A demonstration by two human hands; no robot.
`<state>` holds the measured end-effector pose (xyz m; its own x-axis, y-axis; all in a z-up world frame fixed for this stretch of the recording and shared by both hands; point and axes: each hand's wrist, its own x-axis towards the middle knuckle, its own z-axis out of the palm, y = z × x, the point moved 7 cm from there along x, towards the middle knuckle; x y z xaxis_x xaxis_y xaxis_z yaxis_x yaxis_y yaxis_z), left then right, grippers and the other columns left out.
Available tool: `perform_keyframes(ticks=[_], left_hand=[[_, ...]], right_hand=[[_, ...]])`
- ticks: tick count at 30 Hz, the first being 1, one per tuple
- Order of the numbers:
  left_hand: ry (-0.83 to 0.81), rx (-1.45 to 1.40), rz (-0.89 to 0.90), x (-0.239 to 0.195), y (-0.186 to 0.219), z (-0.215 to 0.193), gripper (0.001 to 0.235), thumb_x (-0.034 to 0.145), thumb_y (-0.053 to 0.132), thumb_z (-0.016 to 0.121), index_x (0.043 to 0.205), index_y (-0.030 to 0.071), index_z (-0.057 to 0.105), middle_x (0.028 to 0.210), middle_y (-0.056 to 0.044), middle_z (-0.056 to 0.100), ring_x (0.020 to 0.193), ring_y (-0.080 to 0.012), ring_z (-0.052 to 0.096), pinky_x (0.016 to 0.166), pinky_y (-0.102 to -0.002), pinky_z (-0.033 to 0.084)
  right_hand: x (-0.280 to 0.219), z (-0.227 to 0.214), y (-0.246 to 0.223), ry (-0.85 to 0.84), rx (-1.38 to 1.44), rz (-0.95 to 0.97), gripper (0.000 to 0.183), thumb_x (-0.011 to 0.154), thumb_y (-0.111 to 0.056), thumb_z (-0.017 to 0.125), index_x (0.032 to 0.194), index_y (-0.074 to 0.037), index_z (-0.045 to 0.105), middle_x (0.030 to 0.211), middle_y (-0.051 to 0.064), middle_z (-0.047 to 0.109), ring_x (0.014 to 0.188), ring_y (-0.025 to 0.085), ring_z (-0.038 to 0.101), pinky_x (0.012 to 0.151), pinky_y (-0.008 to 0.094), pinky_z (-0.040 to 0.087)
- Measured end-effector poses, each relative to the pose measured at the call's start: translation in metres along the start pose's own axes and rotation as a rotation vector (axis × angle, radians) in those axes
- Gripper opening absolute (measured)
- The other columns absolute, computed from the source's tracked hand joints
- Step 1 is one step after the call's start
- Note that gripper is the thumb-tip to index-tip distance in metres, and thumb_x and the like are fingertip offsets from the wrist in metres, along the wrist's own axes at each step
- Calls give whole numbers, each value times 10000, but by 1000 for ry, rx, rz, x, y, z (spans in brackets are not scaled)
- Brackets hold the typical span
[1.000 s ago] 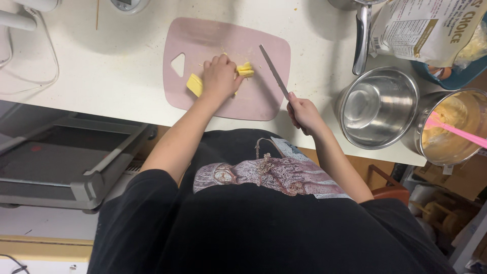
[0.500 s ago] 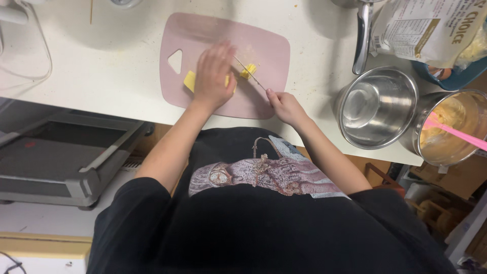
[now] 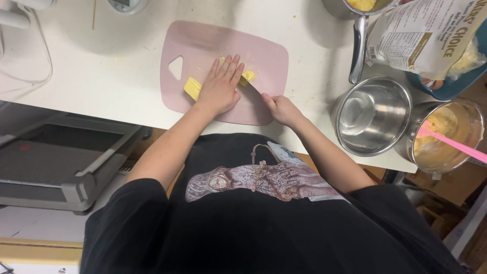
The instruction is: The person cuts blocks of butter into small pieces using a knife on a cutting board and puts them into a metal bowl.
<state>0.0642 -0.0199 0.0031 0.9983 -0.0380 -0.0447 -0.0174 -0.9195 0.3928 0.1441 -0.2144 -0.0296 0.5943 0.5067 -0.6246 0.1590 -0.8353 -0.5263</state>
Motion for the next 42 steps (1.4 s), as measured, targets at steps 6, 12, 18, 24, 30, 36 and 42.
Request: perform_keyframes(ticks=[6, 12, 18, 24, 30, 36, 42], left_hand=[[57, 17, -17, -1, 6, -18, 834, 867, 280, 584, 1589, -34, 311, 1685, -203, 235, 1569, -329, 193, 1261, -534, 98], [-67, -54, -65, 2, 4, -1, 826, 866, 294, 582, 1569, -34, 298, 1670, -219, 217, 1555, -356, 180, 1254, -517, 101], [39, -32, -46, -2, 4, -18, 836, 861, 270, 580, 1587, -38, 301, 1683, -216, 229, 1571, -330, 186, 1265, -533, 106], [15, -49, -75, 3, 5, -7, 834, 838, 256, 575, 1574, -32, 306, 1674, -211, 239, 1560, -338, 191, 1259, -524, 118], [-34, -90, -68, 8, 2, -6, 836, 855, 311, 596, 1548, -52, 302, 1639, -236, 238, 1530, -358, 191, 1239, -557, 113], [12, -30, -33, 6, 8, -15, 845, 852, 258, 594, 1585, -36, 296, 1681, -215, 230, 1567, -338, 186, 1257, -541, 110], [-18, -28, -60, 8, 4, -4, 831, 837, 245, 584, 1580, -11, 314, 1681, -187, 227, 1566, -316, 181, 1252, -536, 102]], right_hand=[[-8, -4, 1, 8, 41, 31, 754, 1053, -579, 424, 826, 87, 698, 706, 194, 657, 701, 284, 627, 724, 415, 530], [-7, -2, -1, -10, -2, -46, 699, 1030, -586, 425, 872, 26, 723, 686, 156, 667, 683, 231, 645, 729, 383, 511], [-10, -15, -9, -2, -40, 19, 710, 1021, -582, 430, 851, 52, 700, 674, 195, 654, 661, 278, 632, 695, 415, 513], [2, -11, -3, -17, -40, 35, 720, 1020, -594, 437, 877, 56, 712, 686, 207, 673, 681, 295, 668, 718, 414, 528], [1, -13, 3, -25, -61, -4, 754, 1033, -601, 416, 867, 67, 722, 717, 214, 684, 719, 307, 687, 761, 417, 534], [-7, -16, 3, -1, -40, 35, 743, 1026, -595, 425, 863, 68, 717, 717, 230, 678, 718, 320, 671, 755, 425, 531], [1, -9, 6, 7, -14, -27, 718, 1020, -605, 441, 891, 36, 736, 713, 192, 685, 708, 257, 669, 750, 389, 521]])
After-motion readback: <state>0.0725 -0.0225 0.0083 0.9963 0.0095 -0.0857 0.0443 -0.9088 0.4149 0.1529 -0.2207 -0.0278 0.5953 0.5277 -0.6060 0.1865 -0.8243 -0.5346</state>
